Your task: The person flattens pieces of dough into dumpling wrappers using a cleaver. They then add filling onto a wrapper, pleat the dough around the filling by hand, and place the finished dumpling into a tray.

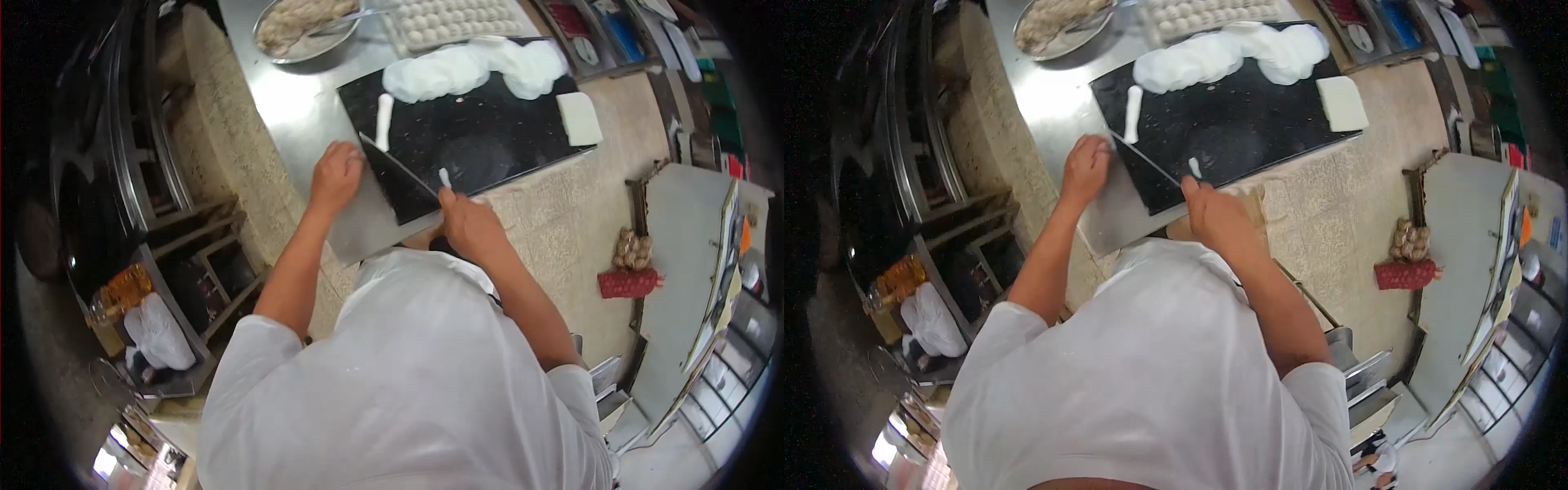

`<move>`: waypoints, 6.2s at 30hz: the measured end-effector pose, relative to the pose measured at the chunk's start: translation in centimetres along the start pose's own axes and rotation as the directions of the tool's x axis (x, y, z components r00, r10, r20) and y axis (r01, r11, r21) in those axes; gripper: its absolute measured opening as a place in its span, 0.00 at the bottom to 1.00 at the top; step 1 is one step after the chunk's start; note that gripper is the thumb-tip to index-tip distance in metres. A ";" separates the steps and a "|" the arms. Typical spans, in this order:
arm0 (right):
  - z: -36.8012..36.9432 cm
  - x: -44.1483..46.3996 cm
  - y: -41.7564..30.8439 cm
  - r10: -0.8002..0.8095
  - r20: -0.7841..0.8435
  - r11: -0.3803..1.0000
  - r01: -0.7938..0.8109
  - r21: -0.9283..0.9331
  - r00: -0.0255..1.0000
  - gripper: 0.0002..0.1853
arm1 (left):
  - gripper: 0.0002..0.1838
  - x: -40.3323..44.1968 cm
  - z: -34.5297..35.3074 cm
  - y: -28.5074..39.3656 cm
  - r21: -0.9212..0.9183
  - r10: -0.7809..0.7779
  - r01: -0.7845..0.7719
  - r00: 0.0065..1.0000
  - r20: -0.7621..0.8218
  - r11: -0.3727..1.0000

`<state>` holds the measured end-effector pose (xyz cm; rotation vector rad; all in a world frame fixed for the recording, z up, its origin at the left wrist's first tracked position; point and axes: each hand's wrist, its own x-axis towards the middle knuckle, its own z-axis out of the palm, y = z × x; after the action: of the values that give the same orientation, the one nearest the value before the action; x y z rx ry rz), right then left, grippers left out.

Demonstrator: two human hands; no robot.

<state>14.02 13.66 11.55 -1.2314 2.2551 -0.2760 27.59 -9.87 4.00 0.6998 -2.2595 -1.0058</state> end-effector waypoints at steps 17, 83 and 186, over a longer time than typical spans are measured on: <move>-6.0 -5.4 21.1 0.599 -0.559 0.470 0.314 0.825 0.573 0.16 | 0.36 2.6 13.8 8.5 0.217 0.326 -0.716 0.538 0.777 0.664; 0.5 -1.5 12.8 0.342 -0.046 0.869 -0.297 0.397 0.939 0.34 | 0.39 11.3 20.6 9.6 -0.108 0.598 -0.862 0.247 0.763 0.495; 0.6 -2.7 2.6 -0.022 -0.048 0.995 0.026 0.096 0.999 0.07 | 0.16 -1.1 1.6 1.4 0.252 -0.041 -0.006 0.983 0.179 0.968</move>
<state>13.68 17.40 11.01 -1.2136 2.2396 -0.4223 27.02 -7.56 3.86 0.7601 -2.5763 -0.8274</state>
